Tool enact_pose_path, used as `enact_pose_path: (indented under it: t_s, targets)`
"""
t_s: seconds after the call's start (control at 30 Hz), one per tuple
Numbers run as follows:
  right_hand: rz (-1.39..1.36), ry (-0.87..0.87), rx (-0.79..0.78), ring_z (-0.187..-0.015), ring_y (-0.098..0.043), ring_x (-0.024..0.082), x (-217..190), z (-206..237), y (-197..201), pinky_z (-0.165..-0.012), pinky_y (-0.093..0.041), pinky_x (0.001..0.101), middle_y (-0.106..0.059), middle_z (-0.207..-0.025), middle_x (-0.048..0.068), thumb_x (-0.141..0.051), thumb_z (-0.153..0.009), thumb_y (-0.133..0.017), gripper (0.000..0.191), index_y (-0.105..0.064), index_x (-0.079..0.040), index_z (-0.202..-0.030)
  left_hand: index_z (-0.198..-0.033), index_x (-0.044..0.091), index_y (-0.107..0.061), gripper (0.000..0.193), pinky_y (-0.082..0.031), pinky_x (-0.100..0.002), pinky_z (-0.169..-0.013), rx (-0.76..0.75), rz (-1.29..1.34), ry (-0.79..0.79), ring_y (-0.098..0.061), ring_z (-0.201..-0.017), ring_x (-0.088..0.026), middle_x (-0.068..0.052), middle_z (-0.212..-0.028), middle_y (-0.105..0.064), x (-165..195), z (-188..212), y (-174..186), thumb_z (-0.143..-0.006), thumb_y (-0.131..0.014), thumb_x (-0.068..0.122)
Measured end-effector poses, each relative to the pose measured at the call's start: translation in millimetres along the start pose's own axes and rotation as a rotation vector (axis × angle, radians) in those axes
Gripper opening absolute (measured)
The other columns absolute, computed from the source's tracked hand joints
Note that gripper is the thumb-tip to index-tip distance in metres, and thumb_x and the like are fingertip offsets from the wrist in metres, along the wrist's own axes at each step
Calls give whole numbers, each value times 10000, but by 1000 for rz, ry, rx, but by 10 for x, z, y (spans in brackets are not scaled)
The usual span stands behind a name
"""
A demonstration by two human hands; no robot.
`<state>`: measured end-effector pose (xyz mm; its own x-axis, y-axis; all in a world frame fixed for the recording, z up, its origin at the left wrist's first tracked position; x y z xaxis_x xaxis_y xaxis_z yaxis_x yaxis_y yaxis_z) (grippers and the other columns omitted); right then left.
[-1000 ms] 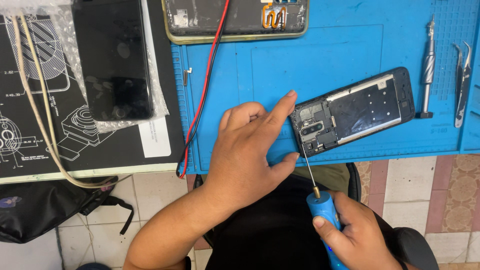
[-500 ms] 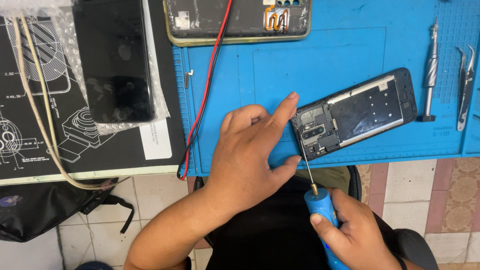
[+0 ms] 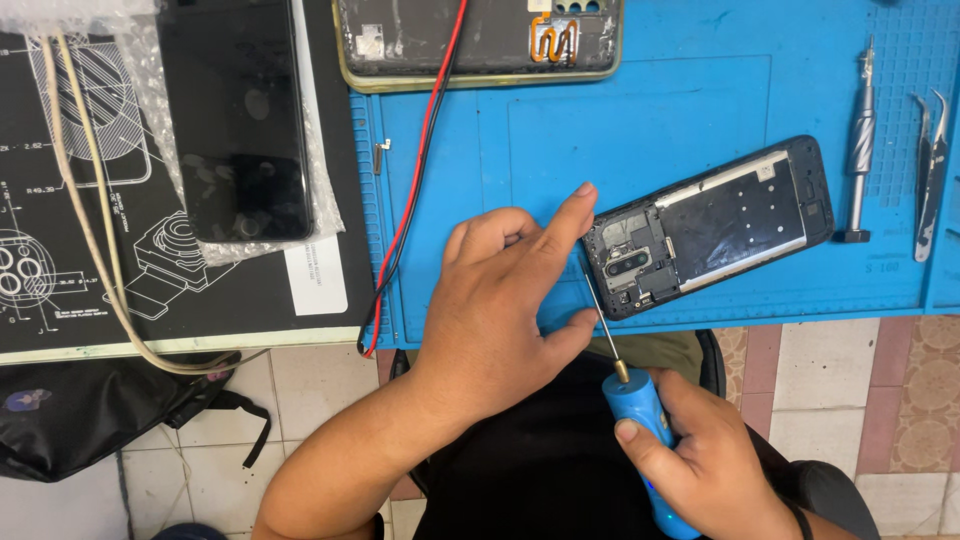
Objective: The person uses a precision screwdriver to remove screws from the back of a disassembled smartphone. They then use a blue electric screwdriver to remove additional screws from the phone's frame. The person handles the phone and tools on a blue work mat.
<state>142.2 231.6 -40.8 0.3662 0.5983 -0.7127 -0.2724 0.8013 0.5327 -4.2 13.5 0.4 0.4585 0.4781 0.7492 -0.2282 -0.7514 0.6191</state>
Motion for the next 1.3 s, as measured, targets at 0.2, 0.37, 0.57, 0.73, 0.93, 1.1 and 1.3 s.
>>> enact_pose_path:
  t_s: [0.2,0.37,0.57,0.73,0.93,1.1,1.3]
  targets:
    - [-106,-15,-14,-606,-680,142,27,48,-57,-594,-549,305,-675,-740,59,-262,-809,-730,417,-659,-26,-1145,-1561,76,-410,960,-391,-401,-1066,-14,9,23,-563,-1122,-234,-7,-1224,-716,-2,9,0,-731,-876,199]
    - [-28,-75,14,-657,-656,154,104,82,27,-607,-545,297,-686,-733,59,-259,-788,-745,405,-674,-39,-1121,-1565,69,-387,999,-389,-398,-1074,-6,14,16,-564,-1146,-242,-29,-1248,-699,6,4,-1,-721,-893,242]
    - [-110,-114,-22,-612,-664,152,131,96,15,-586,-535,309,-688,-749,77,-268,-807,-738,436,-668,-43,-1174,-1572,71,-376,1021,-387,-393,-1076,-20,-26,23,-562,-1147,-240,-26,-1299,-696,10,-1,-13,-727,-910,280]
    - [-104,-87,-19,-606,-669,150,88,62,40,-581,-535,308,-682,-749,70,-285,-804,-734,441,-665,-38,-1162,-1578,65,-365,1024,-383,-391,-1080,-29,-25,25,-561,-1153,-235,-18,-1349,-689,8,-3,-19,-734,-906,270]
    - [-12,-123,-32,-580,-639,185,9,9,65,-553,-513,343,-654,-717,96,-311,-786,-746,432,-686,-57,-1132,-1575,75,-371,1005,-384,-395,-1065,-39,-28,33,-564,-1152,-238,-15,-1328,-700,11,-7,-22,-752,-903,295]
    - [-16,-77,-28,-605,-617,188,-43,-21,91,-548,-510,344,-657,-710,91,-332,-795,-730,412,-681,-42,-1083,-1577,80,-372,1000,-385,-396,-1066,-33,-20,27,-571,-1150,-239,-17,-1326,-702,10,-2,-20,-754,-900,289]
    - [-7,-110,-41,-569,-611,205,-89,-54,117,-522,-506,361,-650,-675,96,-337,-786,-725,421,-687,-54,-1096,-1579,76,-371,996,-386,-400,-1058,-34,-15,26,-572,-1144,-242,-18,-1284,-710,5,-7,-15,-761,-899,289]
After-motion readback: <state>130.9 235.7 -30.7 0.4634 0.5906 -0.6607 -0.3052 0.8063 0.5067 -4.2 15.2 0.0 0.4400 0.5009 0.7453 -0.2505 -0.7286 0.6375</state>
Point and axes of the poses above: each hand's wrist, its own z-axis away from the middle knuckle, its own y-axis out of the back of the hand, x = y × z, the point moved 1 cm from there along -z, towards the middle knuckle
